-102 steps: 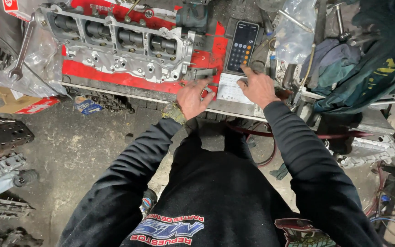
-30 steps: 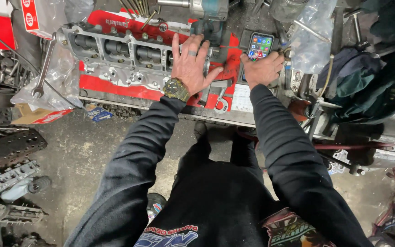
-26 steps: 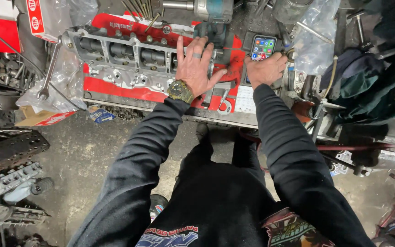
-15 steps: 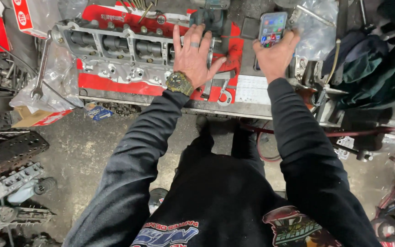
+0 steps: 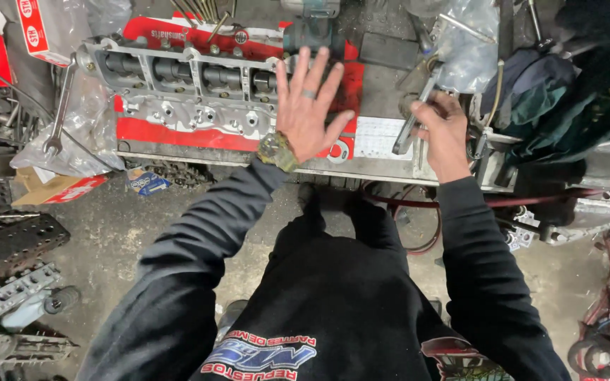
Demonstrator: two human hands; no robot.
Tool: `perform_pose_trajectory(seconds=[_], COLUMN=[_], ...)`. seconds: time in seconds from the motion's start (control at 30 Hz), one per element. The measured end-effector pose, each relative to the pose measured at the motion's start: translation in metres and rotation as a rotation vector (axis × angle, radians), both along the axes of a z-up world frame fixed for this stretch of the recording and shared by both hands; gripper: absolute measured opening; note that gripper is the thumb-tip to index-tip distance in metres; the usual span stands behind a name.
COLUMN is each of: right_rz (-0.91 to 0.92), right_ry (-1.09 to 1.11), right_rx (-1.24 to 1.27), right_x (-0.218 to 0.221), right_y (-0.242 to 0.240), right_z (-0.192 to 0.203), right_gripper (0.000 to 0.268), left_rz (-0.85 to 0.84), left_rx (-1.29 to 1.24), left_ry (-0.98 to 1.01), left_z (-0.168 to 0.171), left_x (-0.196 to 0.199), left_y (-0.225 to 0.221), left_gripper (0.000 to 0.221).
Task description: Inspecting and preparing an engine cylinder head for assembly, including measuring components and organizing tools.
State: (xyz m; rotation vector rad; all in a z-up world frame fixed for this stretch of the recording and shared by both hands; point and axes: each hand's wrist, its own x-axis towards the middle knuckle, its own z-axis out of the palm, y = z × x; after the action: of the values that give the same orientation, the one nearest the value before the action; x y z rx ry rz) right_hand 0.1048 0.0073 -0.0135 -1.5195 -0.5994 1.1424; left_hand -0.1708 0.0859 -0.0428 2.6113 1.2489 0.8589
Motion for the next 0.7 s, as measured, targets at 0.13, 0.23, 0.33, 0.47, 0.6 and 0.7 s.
perform_pose_trajectory(seconds=[0.13,0.23,0.33,0.47,0.6,0.7], right_rz=[0.026,0.068,0.300,0.296,0.236,0.433], right_ry=[-0.125,-0.355,-0.539,-0.355,-0.061,0.542], right_rx=[0.107,0.088,0.184,0.249,0.279,-0.056], right_x=[-0.010,-0.022,-0.038,-0.035,-0.011,0.009], right_y=[0.006,0.015,0.018,0.023,-0.008,-0.037], right_z=[-0.015,-0.010,0.004,-0.007,0.002,0.029], right_gripper=[0.048,0.061,0.065,0.059,0.033,0.079], left_rz=[-0.056,-0.037,-0.077,0.006,0.106,0.230], left_rx=[-0.132,-0.984,-1.515,-1.476,-1.516,-1.604], left_ry=[-0.369,-0.704,-1.092,-1.428,-1.485,-1.539], left_z=[0.027,0.024,0.018,0.006,0.014,0.002], left_x=[0.039,0.068,0.091,0.111,0.123,0.137], left_y=[-0.037,-0.036,-0.025,-0.009,-0.026,-0.042], left_gripper=[0.057,0.060,0.080,0.064,0.056,0.051])
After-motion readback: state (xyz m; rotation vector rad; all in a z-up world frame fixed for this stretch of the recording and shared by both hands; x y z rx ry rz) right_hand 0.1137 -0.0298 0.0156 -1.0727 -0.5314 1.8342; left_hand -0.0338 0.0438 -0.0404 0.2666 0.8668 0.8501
